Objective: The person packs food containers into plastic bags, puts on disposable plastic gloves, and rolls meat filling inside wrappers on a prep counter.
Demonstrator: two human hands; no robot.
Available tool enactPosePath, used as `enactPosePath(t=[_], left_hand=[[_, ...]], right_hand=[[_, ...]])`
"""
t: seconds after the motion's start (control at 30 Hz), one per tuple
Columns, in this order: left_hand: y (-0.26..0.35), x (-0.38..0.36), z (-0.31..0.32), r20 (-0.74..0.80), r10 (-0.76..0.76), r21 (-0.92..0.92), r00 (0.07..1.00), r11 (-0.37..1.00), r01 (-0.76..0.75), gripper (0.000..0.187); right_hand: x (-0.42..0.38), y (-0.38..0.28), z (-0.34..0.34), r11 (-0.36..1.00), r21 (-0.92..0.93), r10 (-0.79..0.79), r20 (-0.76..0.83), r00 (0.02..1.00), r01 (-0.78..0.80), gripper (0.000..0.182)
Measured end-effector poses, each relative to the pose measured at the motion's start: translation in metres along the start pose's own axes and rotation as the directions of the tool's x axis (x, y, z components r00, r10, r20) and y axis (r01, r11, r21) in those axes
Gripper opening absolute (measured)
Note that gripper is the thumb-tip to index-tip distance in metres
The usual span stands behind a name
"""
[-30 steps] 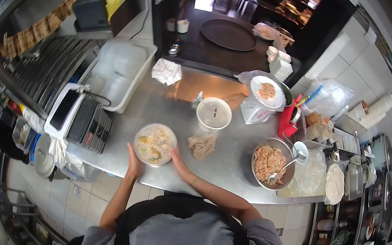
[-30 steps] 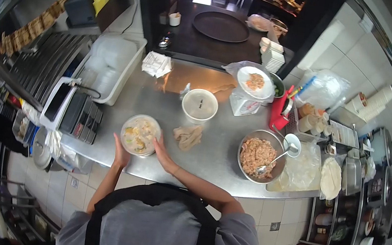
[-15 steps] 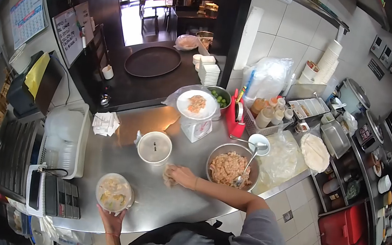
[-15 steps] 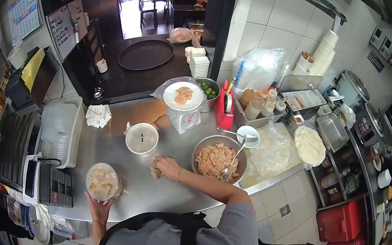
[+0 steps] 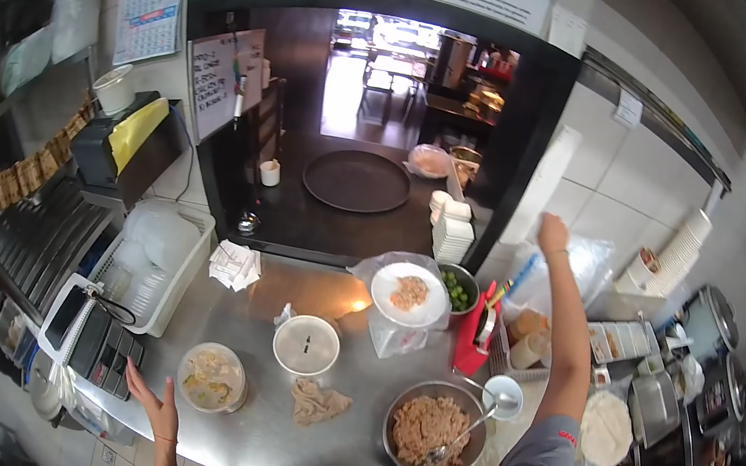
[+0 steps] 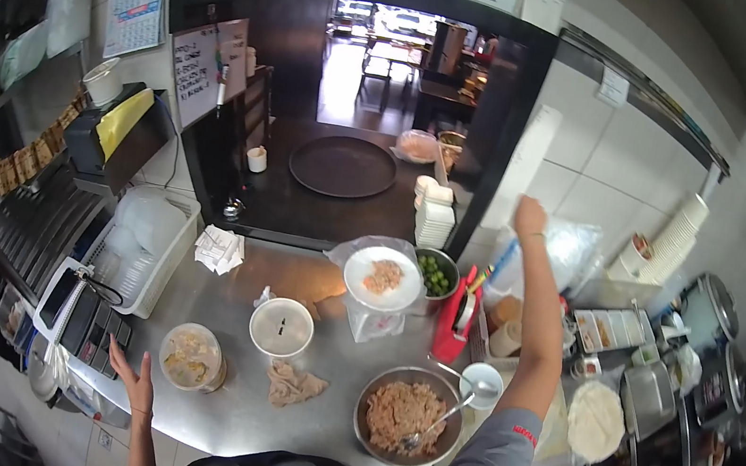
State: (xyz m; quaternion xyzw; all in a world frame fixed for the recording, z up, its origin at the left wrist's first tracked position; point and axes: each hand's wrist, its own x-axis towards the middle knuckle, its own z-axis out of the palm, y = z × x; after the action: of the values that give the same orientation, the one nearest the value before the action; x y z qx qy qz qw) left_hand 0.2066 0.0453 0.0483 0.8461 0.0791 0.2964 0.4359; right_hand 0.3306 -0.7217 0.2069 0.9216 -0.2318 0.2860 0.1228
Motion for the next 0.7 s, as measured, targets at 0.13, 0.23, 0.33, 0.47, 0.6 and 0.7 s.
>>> enactPosePath(t=[0.13,0.23,0.33,0.47,0.6,0.7], left_hand=[[0.078,0.004,0.005,0.083,0.191,0.054,0.978,0.979,-0.196,0.080],[0.108,0.006,0.017,0.181,0.257,0.036,0.950,0.963,-0.267,0.083],[0.124,0.013,0.031,0.258,0.325,-0.070,0.910,0.945,-0.318,0.085],[0.151,0.018,0.048,0.349,0.386,-0.108,0.854,0.922,-0.373,0.084],[0.170,0.013,0.065,0.430,0.420,-0.233,0.799,0.907,-0.351,0.083],[0.182,0.009,0.073,0.454,0.490,-0.276,0.744,0.871,-0.406,0.083]], right_hand=[[-0.002,0.041,0.030,0.850,-0.356,0.443,0.084,0.893,-0.388,0.025],[0.009,0.069,0.039,0.957,-0.146,0.280,0.237,0.931,-0.250,0.024],[0.025,0.088,0.028,0.888,0.120,0.443,0.040,0.896,-0.444,0.022],[0.033,0.128,0.055,0.921,0.107,0.355,0.172,0.919,-0.375,0.028],[0.003,0.096,0.011,0.973,0.006,0.230,0.109,0.967,-0.232,0.033],[0.018,0.124,0.047,0.962,-0.065,0.273,0.300,0.914,-0.266,0.022]])
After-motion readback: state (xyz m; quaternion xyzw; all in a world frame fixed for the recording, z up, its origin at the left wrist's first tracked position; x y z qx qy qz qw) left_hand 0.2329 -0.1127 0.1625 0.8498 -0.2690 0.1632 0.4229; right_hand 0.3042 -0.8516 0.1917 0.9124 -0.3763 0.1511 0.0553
